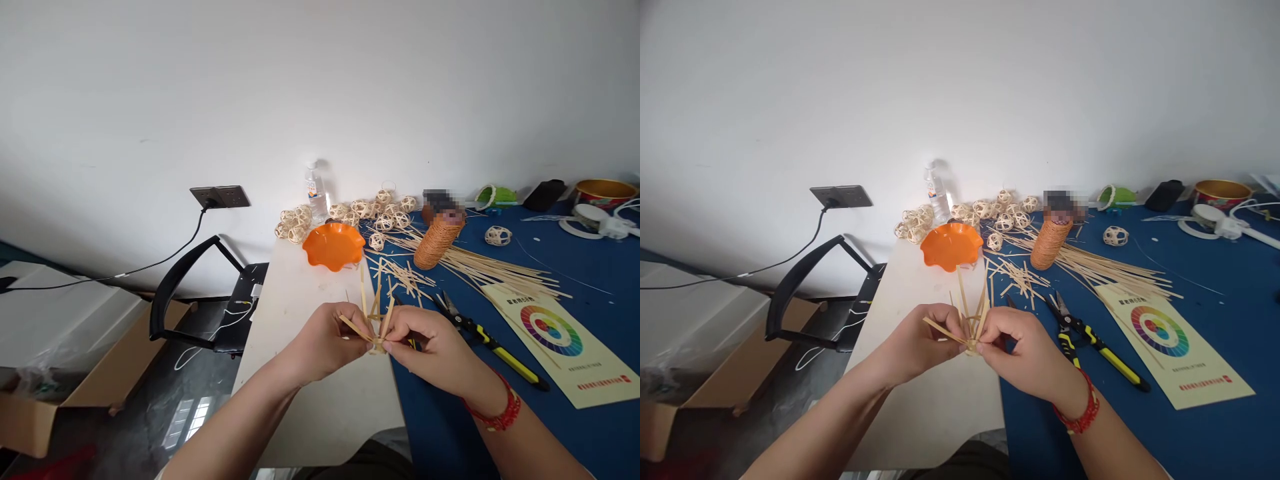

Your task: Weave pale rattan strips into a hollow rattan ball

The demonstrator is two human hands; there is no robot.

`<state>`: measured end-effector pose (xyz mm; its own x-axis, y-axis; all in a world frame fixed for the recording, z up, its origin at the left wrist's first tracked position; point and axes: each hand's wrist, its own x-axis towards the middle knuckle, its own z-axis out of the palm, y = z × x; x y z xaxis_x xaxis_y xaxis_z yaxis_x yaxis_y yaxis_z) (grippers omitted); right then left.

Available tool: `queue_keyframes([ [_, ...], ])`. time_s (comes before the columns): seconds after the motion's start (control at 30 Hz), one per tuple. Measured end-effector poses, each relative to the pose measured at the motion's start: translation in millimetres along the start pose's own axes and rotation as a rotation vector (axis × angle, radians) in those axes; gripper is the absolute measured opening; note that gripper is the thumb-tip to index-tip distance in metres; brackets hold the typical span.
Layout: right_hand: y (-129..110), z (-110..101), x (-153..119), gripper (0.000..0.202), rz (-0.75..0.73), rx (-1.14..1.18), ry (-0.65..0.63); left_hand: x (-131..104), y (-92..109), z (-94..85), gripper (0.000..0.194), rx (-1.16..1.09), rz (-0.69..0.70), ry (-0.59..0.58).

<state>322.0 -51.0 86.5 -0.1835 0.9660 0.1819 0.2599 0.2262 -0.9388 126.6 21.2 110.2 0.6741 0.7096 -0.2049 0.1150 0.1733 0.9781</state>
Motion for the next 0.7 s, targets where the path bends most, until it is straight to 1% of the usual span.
queue_keyframes([
  [0.27, 5.1, 1.8, -1.9, 0.016, 0.212, 0.037, 0.072, 2.9, 8.2, 4.1, 0.012, 0.141, 0.066, 0.045],
  [0.4, 6.8, 3.0, -2.4, 0.018, 0.228, 0.119, 0.108, 4.6, 8.7, 6.0, 0.013, 0.149, 0.093, 0.044],
  [0.57, 9.7, 4.8, -1.5, 0.023, 0.219, 0.276, 0.172, 8.9, 5.8, 6.3, 0.014, 0.059, 0.105, 0.013],
  [0.63, 10.2, 5.8, 0.8, 0.027, 0.251, 0.36, 0.226, 11.2, 2.9, 6.4, 0.014, 0.027, 0.108, 0.006],
  [0.7, 9.4, 6.7, 4.0, 0.032, 0.297, 0.439, 0.292, 12.7, -0.4, 7.3, 0.016, 0.019, 0.11, 0.034],
])
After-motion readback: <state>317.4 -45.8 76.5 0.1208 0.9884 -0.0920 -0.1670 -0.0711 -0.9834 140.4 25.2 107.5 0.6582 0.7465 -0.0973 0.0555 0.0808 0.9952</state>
